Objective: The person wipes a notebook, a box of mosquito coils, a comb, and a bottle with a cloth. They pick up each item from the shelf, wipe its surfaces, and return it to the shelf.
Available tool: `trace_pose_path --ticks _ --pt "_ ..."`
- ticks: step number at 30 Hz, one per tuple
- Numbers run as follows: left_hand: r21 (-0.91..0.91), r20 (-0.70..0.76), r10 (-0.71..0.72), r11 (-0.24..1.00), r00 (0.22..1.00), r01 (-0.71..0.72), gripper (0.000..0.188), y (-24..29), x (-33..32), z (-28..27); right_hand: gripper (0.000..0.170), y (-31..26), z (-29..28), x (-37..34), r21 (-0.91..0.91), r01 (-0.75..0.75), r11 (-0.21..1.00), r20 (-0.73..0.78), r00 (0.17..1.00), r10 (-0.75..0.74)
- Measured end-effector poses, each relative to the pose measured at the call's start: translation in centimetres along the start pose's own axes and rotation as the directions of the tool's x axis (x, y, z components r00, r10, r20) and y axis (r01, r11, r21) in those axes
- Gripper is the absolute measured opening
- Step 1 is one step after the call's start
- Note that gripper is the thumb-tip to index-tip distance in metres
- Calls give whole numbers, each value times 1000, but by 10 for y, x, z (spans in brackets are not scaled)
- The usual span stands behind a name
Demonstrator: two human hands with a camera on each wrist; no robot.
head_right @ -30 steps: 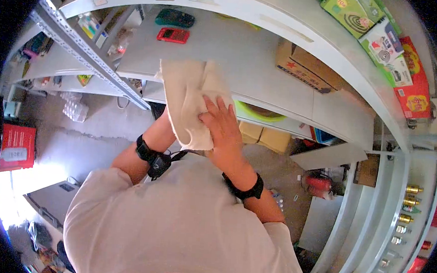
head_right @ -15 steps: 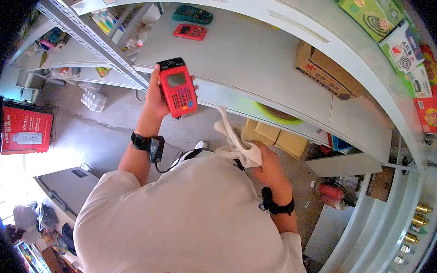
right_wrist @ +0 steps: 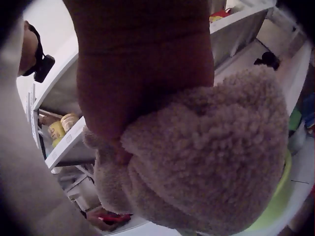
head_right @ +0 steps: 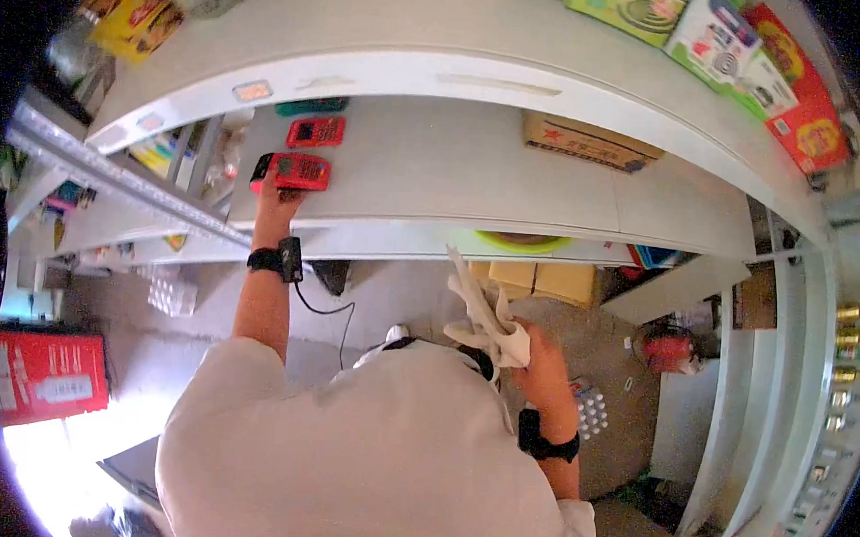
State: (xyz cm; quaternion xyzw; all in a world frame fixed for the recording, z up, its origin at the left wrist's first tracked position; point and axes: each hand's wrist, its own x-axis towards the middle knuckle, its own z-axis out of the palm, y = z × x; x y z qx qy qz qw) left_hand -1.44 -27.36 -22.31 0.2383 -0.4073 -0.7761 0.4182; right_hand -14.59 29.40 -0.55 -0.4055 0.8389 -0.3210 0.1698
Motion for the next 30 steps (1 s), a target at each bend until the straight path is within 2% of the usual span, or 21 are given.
trace_pose_path --ticks 2,4,5,6,7,9,11,12,15,17,19,20,21,22,23,24,25,26,27,28,30 --pt "186 85 113 974 990 -127 53 -1 -3 3 55 2 2 -8 -8 -44 999 -19 999 44" --pt "483 262 293 785 919 -388 45 2 -13 7 54 6 6 -14 -35 -105 994 -21 994 105" --pt "304 125 204 924 971 -234 43 5 -12 13 54 5 8 -17 -29 -108 994 -26 994 107" --pt "91 11 80 993 997 -81 43 14 -9 22 55 4 11 -18 -21 -105 994 -33 994 104" --pt "-140 -71 -70 988 995 60 45 18 -4 28 55 3 12 -17 -15 -98 995 -41 994 98" --pt "60 -237 -217 970 947 237 51 15 0 24 54 7 13 -15 -9 -47 999 -28 999 47" --pt "206 -275 -246 929 929 307 60 0 11 -1 53 6 10 -12 9 -17 1000 -9 1000 17" --pt "266 -216 -224 923 950 278 65 -2 14 -11 52 -2 6 -10 27 -12 1000 -1 1000 12" --pt "458 -274 -200 833 941 311 72 18 -2 9 50 -6 2 -4 -8 -23 1000 65 998 23" --pt "482 -281 -287 783 916 394 76 22 -4 3 50 1 -1 -2 -6 25 1000 122 992 -24" --pt "456 -308 -307 783 901 423 77 30 -15 18 51 3 -7 -1 -3 50 999 105 993 -49" --pt "430 -329 -291 801 899 417 77 33 -34 41 52 4 -10 0 -3 67 998 101 993 -66" --pt "576 -204 -236 756 950 311 74 38 -62 72 53 5 -13 -1 -17 5 1000 123 992 -3" --pt "698 -76 -196 690 978 192 71 37 -94 105 52 15 -11 -4 63 11 998 80 997 -16" --pt "686 116 -311 712 943 151 57 29 -117 127 52 30 -6 -7 144 18 989 42 999 -24" --pt "668 223 -401 727 889 160 48 30 -152 171 52 38 -4 -9 226 25 974 7 1000 -27" --pt "577 442 -474 800 761 163 51 17 -177 193 51 37 -8 -8 327 82 941 -42 996 -73" --pt "612 617 -498 791 610 27 69 23 -206 234 50 32 -15 -8 422 137 896 -93 990 -107" --pt "616 701 -509 785 500 -64 76 16 -228 261 49 30 -21 -8 508 190 840 -146 980 -133" --pt "607 765 -522 780 377 -151 83 10 -248 282 47 31 -21 -10 676 113 728 -133 991 -30" --pt "515 795 -547 837 264 185 84 12 -279 328 44 34 -20 -16 917 -29 398 -41 985 168"
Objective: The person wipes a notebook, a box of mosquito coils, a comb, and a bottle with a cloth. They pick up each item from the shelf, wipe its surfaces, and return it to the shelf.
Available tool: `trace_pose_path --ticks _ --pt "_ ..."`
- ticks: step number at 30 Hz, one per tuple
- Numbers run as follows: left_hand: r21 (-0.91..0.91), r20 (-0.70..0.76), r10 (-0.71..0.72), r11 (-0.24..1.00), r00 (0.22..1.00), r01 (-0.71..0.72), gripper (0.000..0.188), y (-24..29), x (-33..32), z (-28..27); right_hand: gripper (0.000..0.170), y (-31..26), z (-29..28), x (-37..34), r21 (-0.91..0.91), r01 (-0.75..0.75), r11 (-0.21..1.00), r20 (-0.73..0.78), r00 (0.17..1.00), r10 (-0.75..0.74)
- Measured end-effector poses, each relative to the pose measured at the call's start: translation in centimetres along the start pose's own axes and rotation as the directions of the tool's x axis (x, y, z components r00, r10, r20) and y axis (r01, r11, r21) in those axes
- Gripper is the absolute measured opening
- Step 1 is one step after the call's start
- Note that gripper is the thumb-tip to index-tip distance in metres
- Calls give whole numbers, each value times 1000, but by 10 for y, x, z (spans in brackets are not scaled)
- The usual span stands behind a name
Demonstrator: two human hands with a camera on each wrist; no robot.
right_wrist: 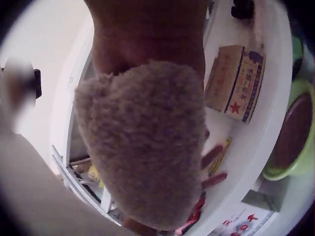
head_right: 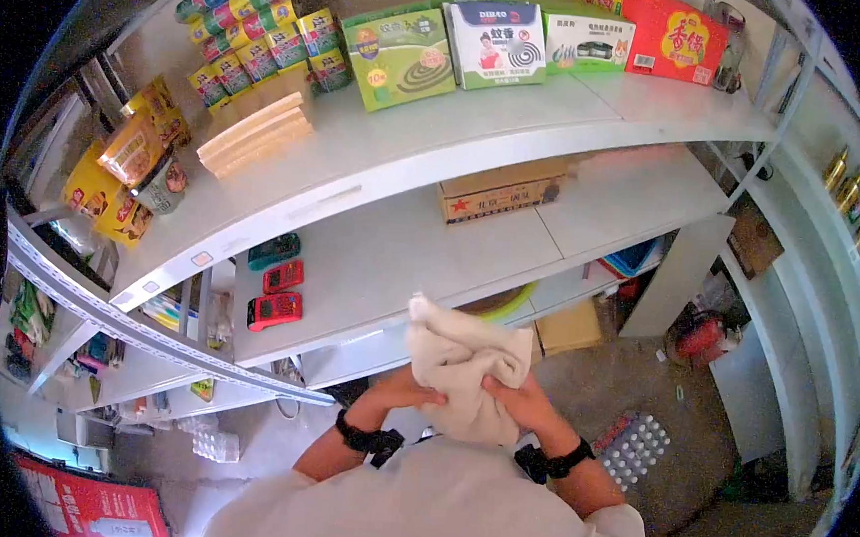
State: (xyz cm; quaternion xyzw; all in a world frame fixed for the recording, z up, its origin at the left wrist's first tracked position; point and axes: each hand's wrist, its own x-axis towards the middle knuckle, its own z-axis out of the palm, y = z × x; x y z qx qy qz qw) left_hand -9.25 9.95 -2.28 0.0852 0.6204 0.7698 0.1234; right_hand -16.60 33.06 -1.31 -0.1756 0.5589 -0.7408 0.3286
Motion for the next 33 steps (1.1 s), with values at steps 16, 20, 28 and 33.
trace_pose_path --ticks 16,20,28,33 --pt "-3 -698 323 891 639 -454 53 60 -44 28 31 -147 4 19 -718 501 483 279 843 -460" --pt "14 -780 318 870 539 -493 55 61 -88 11 33 -212 67 38 -709 665 234 520 718 -464" --pt "178 -891 337 875 304 -449 51 54 -191 -15 34 -262 217 104 -600 777 -192 752 465 -467" --pt "204 -929 318 866 187 -457 50 59 -245 -21 39 -284 260 207 -654 699 -291 728 475 -495"
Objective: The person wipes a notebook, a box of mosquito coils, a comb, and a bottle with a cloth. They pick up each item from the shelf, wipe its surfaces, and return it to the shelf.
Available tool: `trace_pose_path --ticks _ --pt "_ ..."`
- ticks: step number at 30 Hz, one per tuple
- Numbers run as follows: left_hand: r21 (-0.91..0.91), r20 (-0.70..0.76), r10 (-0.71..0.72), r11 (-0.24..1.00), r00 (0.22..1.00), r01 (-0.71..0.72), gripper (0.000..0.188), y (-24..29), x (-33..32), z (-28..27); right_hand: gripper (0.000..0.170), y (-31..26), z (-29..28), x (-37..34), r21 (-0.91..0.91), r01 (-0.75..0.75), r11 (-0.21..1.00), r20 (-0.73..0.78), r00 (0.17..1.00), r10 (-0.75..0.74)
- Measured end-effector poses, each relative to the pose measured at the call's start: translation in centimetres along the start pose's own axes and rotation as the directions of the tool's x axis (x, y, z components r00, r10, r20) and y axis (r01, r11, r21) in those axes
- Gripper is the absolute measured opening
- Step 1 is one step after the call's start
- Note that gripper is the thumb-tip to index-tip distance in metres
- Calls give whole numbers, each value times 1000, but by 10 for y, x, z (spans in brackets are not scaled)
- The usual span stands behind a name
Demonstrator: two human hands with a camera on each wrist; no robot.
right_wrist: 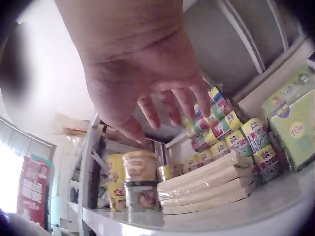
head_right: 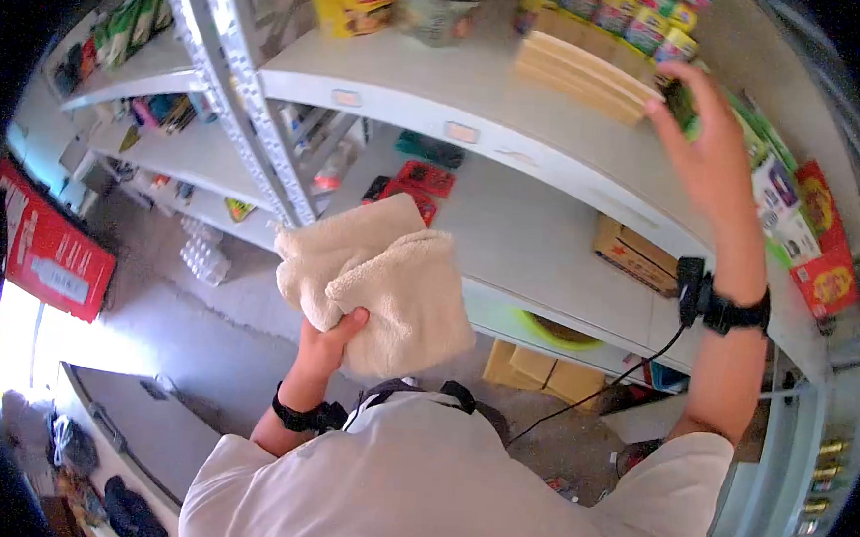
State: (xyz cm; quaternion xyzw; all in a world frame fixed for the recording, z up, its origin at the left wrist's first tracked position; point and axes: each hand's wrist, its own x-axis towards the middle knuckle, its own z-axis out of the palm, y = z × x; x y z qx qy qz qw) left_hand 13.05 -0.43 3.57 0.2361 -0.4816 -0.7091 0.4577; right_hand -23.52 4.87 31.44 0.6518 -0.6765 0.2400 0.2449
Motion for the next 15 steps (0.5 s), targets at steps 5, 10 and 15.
trace_pose_path --ticks 5,10,15 --pt "-14 -94 -41 999 995 39 51 19 -10 -30 63 39 52 53 -49 21 999 209 978 -10" --pt "-55 -159 -30 998 987 21 50 10 -12 -48 63 42 73 69 -171 1 985 363 930 62" --pt "-55 -133 -80 996 988 73 48 0 -3 -43 49 37 67 75 -429 162 889 373 928 11"
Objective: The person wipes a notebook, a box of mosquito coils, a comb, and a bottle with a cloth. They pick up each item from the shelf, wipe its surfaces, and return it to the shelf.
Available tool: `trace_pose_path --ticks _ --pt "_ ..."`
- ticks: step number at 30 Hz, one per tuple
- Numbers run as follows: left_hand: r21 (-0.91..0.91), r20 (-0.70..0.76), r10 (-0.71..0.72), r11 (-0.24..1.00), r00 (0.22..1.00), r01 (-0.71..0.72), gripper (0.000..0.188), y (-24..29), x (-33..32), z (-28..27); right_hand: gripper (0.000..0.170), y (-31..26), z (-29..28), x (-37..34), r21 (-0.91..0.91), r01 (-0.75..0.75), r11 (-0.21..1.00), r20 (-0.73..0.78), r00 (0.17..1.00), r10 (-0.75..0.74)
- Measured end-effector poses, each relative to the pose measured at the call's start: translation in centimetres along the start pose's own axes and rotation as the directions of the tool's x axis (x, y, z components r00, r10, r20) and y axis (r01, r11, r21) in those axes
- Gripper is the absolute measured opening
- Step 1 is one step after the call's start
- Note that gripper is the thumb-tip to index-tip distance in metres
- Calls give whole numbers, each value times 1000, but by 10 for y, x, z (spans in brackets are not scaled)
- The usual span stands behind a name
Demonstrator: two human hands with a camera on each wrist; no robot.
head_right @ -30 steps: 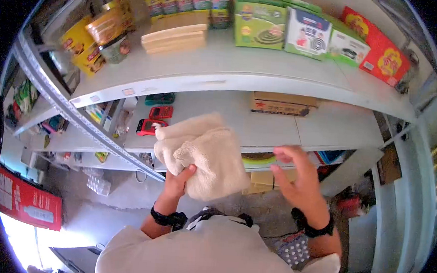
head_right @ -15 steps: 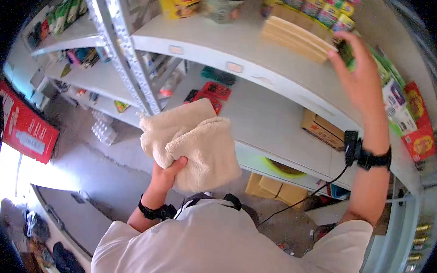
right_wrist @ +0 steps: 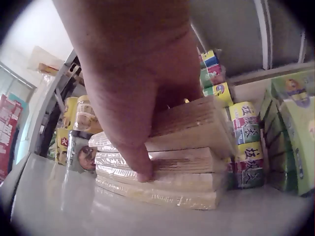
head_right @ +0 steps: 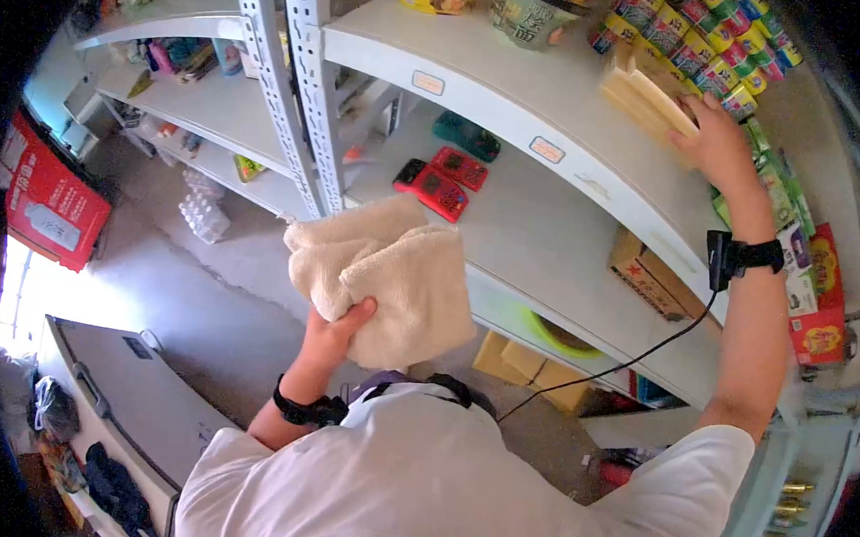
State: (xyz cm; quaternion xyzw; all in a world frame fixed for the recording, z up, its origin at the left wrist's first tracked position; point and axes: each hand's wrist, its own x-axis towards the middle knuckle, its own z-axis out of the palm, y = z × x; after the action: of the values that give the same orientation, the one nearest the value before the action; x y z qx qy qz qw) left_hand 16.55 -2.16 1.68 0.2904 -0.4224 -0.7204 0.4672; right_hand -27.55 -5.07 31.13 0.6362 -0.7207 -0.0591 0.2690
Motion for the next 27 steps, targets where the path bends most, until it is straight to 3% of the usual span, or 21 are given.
trace_pose_path --ticks 1,4,7,10,12,14,15,17,19,21,24,27 --pt "-9 21 -5 1000 1000 5 48 -4 3 0 46 -8 -9 -4 -13 -13 1000 26 1000 13" --pt "-34 59 -44 998 997 47 48 -11 8 7 43 -5 -11 -18 17 43 999 -98 994 -41" --pt "-1 70 -76 997 995 76 47 -14 11 18 40 -20 -34 -45 67 -44 997 -124 991 52" --pt "37 126 -49 998 991 45 45 -15 17 34 40 -40 -51 -94 3 -118 993 -266 957 115" --pt "50 177 -39 998 983 31 44 -14 19 52 46 -76 -82 -133 360 -47 932 -267 952 151" --pt "61 230 -44 998 972 31 41 -10 19 76 49 -96 -86 -166 349 140 926 -338 941 -15" --pt "4 341 -57 998 938 59 43 -9 18 88 48 -106 -84 -183 350 182 919 -324 944 -63" --pt "-101 549 -58 986 833 135 45 -10 14 114 48 -121 -79 -214 326 255 910 -298 942 -157" --pt "-165 741 66 983 668 86 59 -15 7 146 51 -130 -71 -241 290 276 916 -273 942 -197" --pt "-173 873 72 971 482 168 64 -24 -6 178 56 -127 -61 -268 264 253 931 -248 950 -188" --pt "-80 973 -5 931 230 357 72 -37 -20 214 61 -100 -73 -315 420 139 897 -66 990 -122" --pt "50 996 -81 884 47 466 81 -52 -38 238 76 -80 -72 -372 452 44 891 -12 999 -43"
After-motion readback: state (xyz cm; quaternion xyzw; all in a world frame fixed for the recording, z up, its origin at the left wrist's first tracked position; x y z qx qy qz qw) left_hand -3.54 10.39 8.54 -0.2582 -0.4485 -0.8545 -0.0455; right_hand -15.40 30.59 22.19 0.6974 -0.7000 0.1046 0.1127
